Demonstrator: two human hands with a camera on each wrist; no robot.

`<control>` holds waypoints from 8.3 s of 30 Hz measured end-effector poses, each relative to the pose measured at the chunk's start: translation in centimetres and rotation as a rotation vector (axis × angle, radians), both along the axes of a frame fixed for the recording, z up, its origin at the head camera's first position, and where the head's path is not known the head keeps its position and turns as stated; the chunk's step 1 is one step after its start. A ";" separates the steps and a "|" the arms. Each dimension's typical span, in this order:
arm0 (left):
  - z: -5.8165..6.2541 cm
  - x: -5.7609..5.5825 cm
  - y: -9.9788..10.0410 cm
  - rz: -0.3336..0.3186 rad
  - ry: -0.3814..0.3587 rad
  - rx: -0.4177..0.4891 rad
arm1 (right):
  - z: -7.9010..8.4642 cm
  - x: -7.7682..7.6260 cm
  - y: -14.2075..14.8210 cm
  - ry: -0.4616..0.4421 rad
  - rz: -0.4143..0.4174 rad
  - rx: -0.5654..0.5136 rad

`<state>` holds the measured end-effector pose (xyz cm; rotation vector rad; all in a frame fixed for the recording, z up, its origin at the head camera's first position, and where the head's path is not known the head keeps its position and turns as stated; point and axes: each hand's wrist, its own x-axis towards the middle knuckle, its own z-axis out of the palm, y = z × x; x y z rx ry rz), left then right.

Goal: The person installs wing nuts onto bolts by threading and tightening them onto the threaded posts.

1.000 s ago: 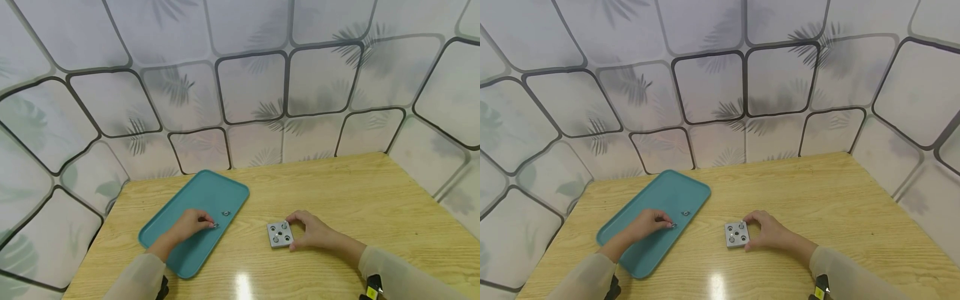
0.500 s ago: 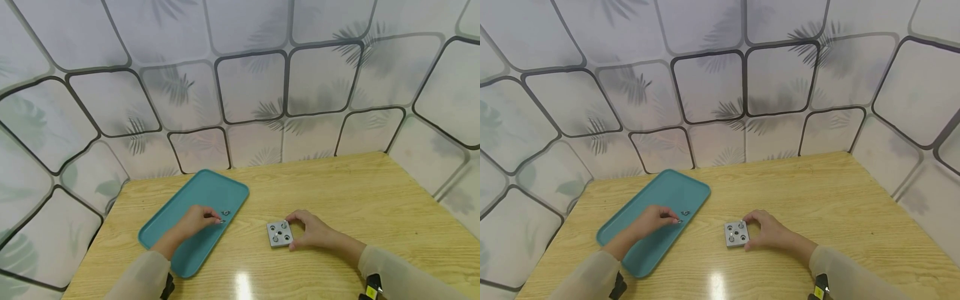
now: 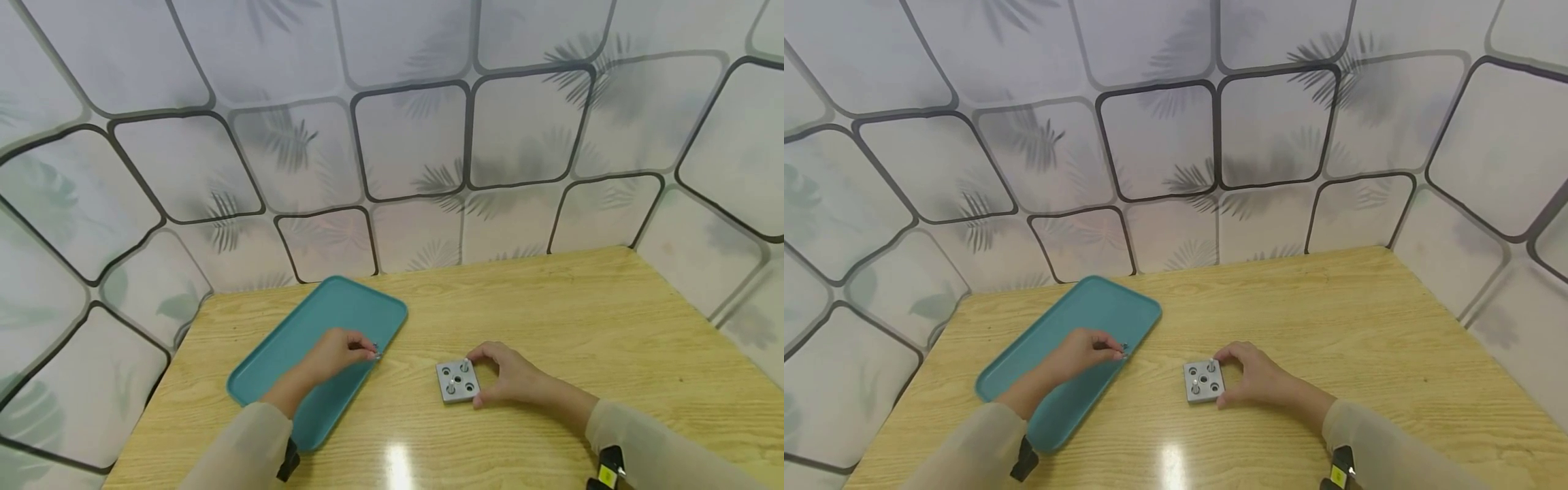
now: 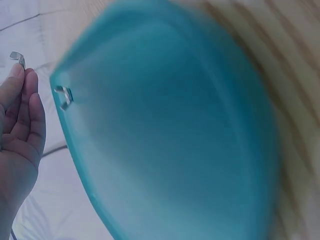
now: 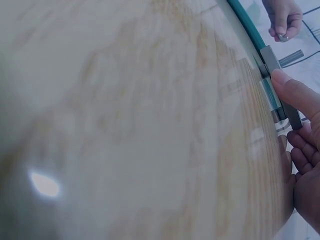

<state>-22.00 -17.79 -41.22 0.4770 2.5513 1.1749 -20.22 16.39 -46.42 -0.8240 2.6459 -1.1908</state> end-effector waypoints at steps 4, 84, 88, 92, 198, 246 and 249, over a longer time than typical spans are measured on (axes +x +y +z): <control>0.1 0.0 1.1 -0.029 0.010 0.010 | -0.1 0.0 0.0 0.008 0.008 0.003; -0.5 -1.0 13.0 -0.278 0.110 0.051 | 0.2 0.0 0.2 -0.018 0.004 -0.007; -0.3 -1.2 13.0 -0.334 0.179 0.010 | 0.2 0.0 0.2 -0.012 0.006 -0.011; -0.2 -1.3 13.0 -0.358 0.201 0.009 | 0.1 0.0 0.2 -0.005 0.010 -0.013; -2.0 -4.6 12.2 -0.069 0.135 -0.243 | 0.2 -0.1 0.1 -0.016 0.013 -0.001; 1.4 1.1 10.3 -0.308 0.313 -0.133 | 0.1 -0.1 0.2 -0.009 0.015 -0.005; 1.7 1.6 10.6 -0.324 0.312 -0.137 | 0.1 -0.2 0.2 0.007 0.016 0.000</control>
